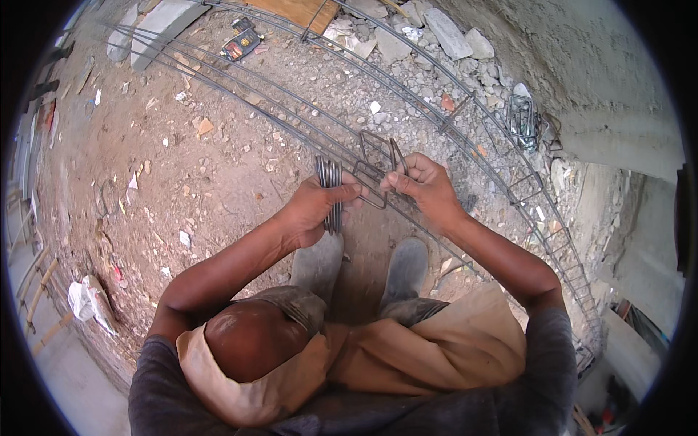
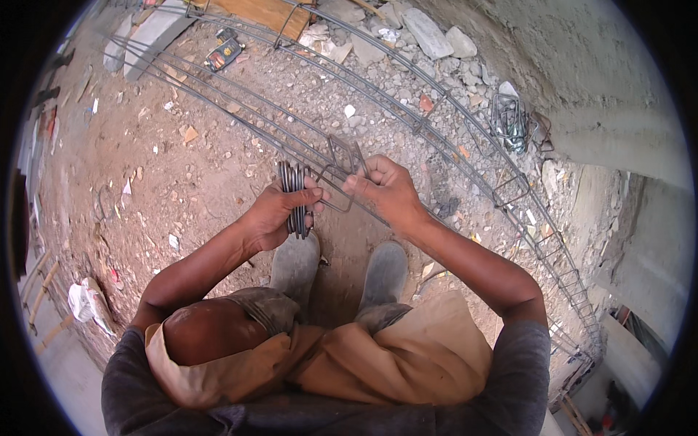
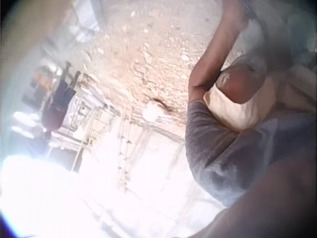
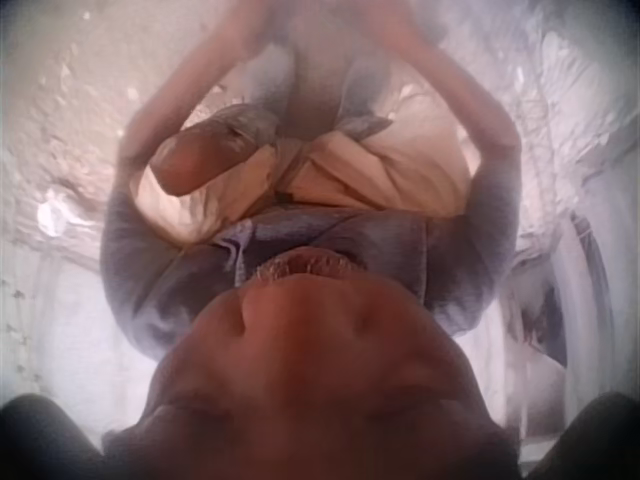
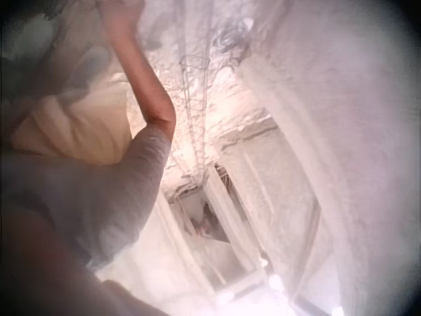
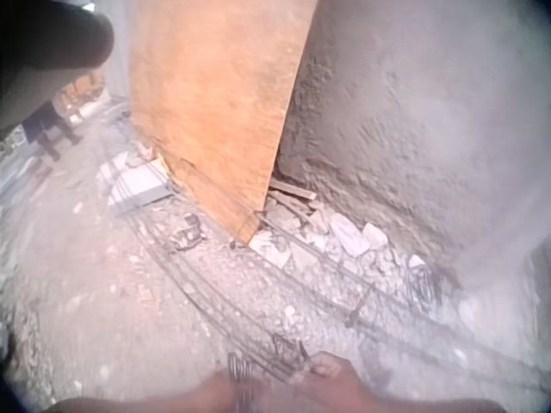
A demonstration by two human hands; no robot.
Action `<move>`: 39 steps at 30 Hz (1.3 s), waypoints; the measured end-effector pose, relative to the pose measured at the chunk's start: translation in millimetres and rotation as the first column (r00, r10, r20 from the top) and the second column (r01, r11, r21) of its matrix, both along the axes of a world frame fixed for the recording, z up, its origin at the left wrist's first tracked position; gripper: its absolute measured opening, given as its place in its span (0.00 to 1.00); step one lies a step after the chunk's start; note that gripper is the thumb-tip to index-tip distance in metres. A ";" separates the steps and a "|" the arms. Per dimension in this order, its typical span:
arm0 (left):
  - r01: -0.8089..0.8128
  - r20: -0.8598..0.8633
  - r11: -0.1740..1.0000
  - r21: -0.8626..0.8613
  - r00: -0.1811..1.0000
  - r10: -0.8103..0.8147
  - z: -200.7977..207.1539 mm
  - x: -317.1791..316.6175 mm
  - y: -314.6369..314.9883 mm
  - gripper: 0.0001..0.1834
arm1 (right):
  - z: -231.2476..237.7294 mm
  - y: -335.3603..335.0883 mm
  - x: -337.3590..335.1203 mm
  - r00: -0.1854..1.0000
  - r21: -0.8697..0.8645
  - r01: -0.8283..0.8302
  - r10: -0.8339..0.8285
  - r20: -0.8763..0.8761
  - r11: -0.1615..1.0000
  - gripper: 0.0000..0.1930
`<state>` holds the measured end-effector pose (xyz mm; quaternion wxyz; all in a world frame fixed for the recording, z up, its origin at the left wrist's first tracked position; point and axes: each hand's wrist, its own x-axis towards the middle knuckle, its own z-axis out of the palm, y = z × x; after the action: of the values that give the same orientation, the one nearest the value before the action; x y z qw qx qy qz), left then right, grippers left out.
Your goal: The person assembles a rebar structure by picking up metal stirrups from the ground and sliding them onto parallel rebar rods, then using wire and pliers to tie the stirrups in place.
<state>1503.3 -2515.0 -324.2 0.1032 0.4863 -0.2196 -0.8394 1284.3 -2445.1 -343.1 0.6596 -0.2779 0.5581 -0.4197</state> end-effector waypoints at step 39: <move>0.079 -0.010 0.995 0.066 0.997 -0.079 -14.6 9.9 26.8 0.27 | 1.4 10.2 24.1 0.994 0.005 -0.034 0.034 -0.109 0.999 0.09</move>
<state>1513.2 -2488.1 -338.9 0.0547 0.4772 -0.2104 -0.8515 1308.4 -2434.8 -341.7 0.6357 -0.3088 0.5890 -0.3919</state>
